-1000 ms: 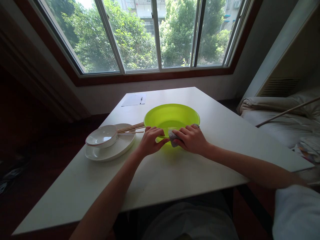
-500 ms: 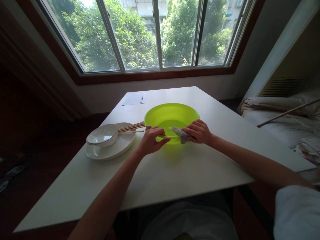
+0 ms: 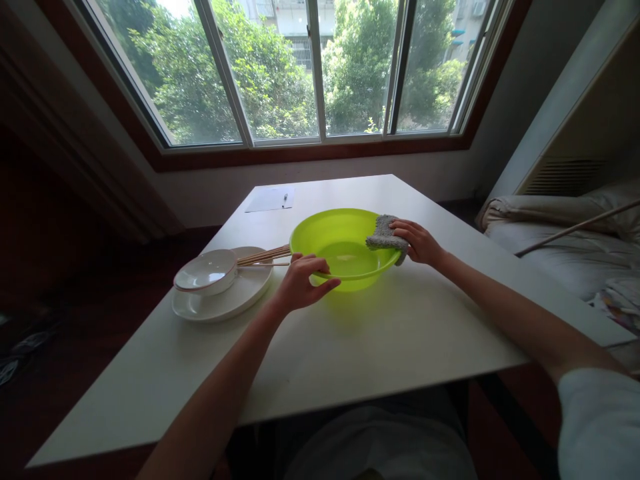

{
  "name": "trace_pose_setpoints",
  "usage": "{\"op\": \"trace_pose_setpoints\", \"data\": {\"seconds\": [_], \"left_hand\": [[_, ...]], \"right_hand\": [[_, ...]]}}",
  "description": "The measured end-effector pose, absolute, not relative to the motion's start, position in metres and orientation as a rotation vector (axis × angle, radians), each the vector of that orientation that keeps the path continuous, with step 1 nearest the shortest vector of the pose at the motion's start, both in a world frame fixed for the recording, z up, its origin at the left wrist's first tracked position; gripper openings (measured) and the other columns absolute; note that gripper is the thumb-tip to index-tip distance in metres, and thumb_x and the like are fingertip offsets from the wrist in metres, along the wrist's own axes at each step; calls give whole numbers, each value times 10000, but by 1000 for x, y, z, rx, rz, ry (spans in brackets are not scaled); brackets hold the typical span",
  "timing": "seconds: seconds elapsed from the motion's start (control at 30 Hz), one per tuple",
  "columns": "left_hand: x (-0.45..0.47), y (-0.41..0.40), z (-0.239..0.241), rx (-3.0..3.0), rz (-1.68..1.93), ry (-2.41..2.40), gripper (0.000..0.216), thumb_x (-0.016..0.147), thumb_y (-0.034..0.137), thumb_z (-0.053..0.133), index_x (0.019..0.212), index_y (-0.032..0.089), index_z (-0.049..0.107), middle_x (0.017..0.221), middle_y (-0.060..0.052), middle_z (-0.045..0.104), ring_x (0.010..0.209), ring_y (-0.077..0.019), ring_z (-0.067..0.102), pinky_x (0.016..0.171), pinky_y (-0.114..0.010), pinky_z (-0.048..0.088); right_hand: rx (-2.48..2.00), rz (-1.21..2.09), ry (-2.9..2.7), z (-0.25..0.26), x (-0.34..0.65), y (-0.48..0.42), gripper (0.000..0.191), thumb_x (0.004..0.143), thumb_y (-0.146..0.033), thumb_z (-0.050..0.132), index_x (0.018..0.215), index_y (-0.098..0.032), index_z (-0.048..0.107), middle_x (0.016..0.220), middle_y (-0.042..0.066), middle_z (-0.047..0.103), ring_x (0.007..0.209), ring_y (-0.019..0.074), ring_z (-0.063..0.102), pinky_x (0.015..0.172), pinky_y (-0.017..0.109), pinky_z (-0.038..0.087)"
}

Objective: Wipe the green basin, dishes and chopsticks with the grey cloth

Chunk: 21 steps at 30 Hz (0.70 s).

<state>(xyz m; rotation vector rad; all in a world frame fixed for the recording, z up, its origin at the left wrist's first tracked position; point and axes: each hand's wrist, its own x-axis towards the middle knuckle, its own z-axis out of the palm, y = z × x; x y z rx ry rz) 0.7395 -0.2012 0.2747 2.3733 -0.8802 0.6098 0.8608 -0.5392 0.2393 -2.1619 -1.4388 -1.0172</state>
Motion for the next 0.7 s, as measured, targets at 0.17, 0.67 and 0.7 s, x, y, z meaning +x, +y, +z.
{"op": "trace_pose_setpoints", "data": {"seconds": [0.17, 0.67, 0.7], "left_hand": [[739, -201, 276, 2397, 596, -871, 308, 787, 470, 600, 672, 187, 553, 690, -17, 674, 658, -160, 590, 717, -343, 344], [735, -206, 277, 2392, 610, -862, 292, 783, 469, 611, 703, 193, 559, 701, -17, 678, 664, -166, 603, 699, -340, 357], [735, -206, 277, 2393, 619, -864, 292, 785, 470, 608, 704, 194, 557, 703, -18, 679, 665, -167, 603, 699, -341, 358]], "right_hand": [[-2172, -1024, -1495, 242, 847, -533, 422, 928, -504, 316, 1125, -194, 525, 1146, 145, 588, 1160, 270, 508, 968, 497, 429], [-2432, -1202, -1346, 257, 751, -460, 305, 900, -366, 488, 1112, -182, 606, 930, 79, 658, 841, 224, 526, 795, 389, 359], [-2418, -1208, -1374, 258, 752, -460, 306, 902, -364, 492, 1124, -187, 606, 928, 73, 662, 835, 219, 530, 784, 382, 361]]}}
